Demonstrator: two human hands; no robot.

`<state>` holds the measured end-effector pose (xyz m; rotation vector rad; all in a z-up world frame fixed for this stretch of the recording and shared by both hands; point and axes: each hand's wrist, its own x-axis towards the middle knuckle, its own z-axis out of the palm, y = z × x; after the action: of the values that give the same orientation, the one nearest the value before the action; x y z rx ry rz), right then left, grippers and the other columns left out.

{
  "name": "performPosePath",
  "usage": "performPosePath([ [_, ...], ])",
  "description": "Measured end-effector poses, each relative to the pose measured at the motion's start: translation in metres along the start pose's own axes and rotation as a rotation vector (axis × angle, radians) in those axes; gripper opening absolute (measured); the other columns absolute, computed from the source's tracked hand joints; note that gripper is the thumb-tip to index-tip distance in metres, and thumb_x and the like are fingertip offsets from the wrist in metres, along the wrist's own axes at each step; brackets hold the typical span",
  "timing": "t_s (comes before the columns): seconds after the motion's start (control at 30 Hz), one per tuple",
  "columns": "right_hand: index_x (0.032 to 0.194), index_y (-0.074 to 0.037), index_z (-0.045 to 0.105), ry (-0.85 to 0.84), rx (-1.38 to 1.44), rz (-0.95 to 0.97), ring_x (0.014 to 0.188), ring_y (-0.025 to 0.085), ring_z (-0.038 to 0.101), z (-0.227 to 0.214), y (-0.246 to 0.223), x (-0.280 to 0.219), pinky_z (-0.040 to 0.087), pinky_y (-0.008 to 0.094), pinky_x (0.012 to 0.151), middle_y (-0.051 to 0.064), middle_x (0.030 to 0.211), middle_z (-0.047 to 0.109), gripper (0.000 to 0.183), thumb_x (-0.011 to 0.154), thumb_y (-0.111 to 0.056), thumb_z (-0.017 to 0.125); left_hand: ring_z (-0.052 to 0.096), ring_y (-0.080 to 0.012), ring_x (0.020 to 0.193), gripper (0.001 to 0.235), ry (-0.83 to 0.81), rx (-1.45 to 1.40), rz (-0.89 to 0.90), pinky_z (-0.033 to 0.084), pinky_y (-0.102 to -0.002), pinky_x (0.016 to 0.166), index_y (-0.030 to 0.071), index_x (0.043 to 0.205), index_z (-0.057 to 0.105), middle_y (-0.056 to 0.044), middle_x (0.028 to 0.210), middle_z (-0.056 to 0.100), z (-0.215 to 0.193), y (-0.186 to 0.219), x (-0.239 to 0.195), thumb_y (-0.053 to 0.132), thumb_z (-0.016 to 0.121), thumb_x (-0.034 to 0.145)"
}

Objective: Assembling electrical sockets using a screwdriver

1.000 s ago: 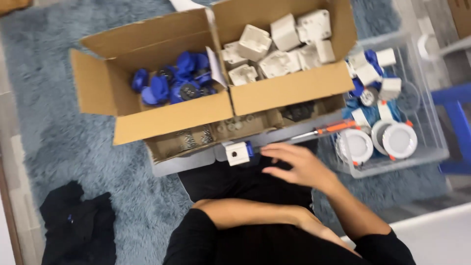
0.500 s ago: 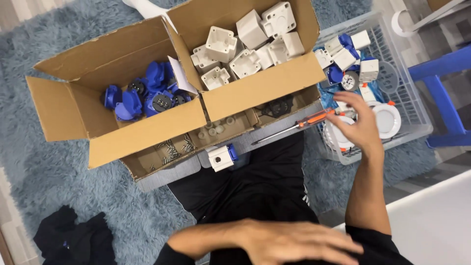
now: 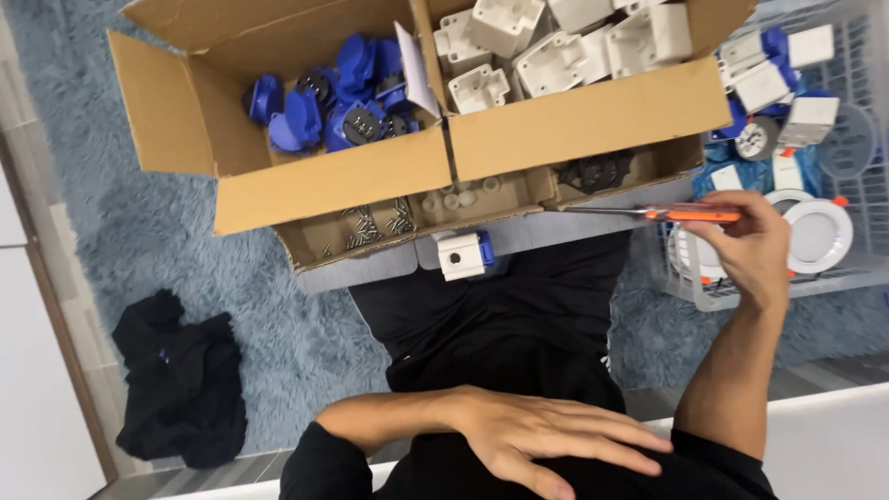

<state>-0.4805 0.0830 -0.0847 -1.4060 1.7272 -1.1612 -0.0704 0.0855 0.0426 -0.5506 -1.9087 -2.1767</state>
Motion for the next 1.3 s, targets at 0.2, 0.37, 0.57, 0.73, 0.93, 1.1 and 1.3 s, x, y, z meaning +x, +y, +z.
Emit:
performPosePath([
  [0.2,0.132,-0.001,0.054,-0.015,0.403,-0.009,0.116,0.045,0.075,0.004,-0.007,-0.013,0.07,0.048,0.092,0.035,0.128,0.066,0.028,0.107,0.005,0.067,-0.003,-0.04,0.187,0.078,-0.058,0.006,-0.016,0.005,-0.06,0.159,0.013,0.181,0.006,-0.024,0.194,-0.006,-0.002,0.018,-0.031,0.057,0.03,0.121],
  [0.37,0.133,-0.002,0.053,-0.058,0.418,-0.088,0.119,0.043,0.076,0.008,-0.02,-0.014,0.069,0.051,0.101,0.028,0.121,0.067,0.029,0.111,-0.016,0.067,0.031,-0.0488,0.17,0.063,0.15,0.12,0.049,0.03,-0.069,0.15,0.011,0.164,0.038,-0.02,0.177,0.03,-0.016,0.06,-0.046,0.055,0.039,0.119],
  [0.57,0.128,0.0,0.055,-0.03,0.437,-0.145,0.113,0.045,0.077,0.029,-0.036,-0.012,0.069,0.051,0.101,0.031,0.119,0.069,0.026,0.11,-0.015,0.068,0.07,-0.0414,0.124,0.036,1.098,1.155,-0.146,0.057,-0.055,0.112,0.006,0.127,0.067,-0.018,0.131,0.07,-0.037,0.019,-0.068,0.023,0.082,0.1],
  [0.73,0.124,-0.002,0.058,-0.058,0.43,-0.128,0.113,0.045,0.078,0.037,-0.04,-0.009,0.069,0.052,0.104,0.032,0.119,0.07,0.03,0.108,-0.023,0.071,0.066,-0.0394,0.131,0.051,1.208,1.392,-0.367,0.055,-0.052,0.115,0.007,0.135,0.066,-0.015,0.139,0.067,-0.052,-0.036,-0.08,0.034,0.089,0.098],
  [0.93,0.123,-0.001,0.059,-0.08,0.428,-0.155,0.113,0.044,0.078,0.038,-0.033,-0.012,0.07,0.054,0.107,0.029,0.115,0.071,0.029,0.107,-0.021,0.072,0.066,-0.0367,0.127,0.058,1.26,1.412,-0.394,0.06,-0.049,0.109,0.012,0.143,0.063,-0.018,0.142,0.06,-0.059,-0.076,-0.086,0.033,0.093,0.098],
  [1.1,0.123,-0.002,0.057,-0.078,0.499,-0.117,0.108,0.046,0.078,0.041,-0.03,-0.013,0.071,0.051,0.093,0.034,0.117,0.07,0.031,0.106,-0.023,0.071,0.065,-0.0355,0.127,0.057,1.294,1.388,-0.437,0.056,-0.049,0.109,0.016,0.142,0.064,-0.014,0.14,0.059,-0.059,-0.094,-0.09,0.035,0.092,0.096],
  [1.3,0.122,-0.001,0.058,-0.074,0.48,-0.106,0.112,0.045,0.078,0.049,-0.027,-0.014,0.071,0.05,0.093,0.034,0.118,0.07,0.029,0.106,-0.02,0.072,0.067,-0.0351,0.122,0.055,1.322,1.423,-0.388,0.055,-0.048,0.104,0.015,0.139,0.065,-0.015,0.136,0.062,-0.062,-0.093,-0.086,0.036,0.092,0.096],
])
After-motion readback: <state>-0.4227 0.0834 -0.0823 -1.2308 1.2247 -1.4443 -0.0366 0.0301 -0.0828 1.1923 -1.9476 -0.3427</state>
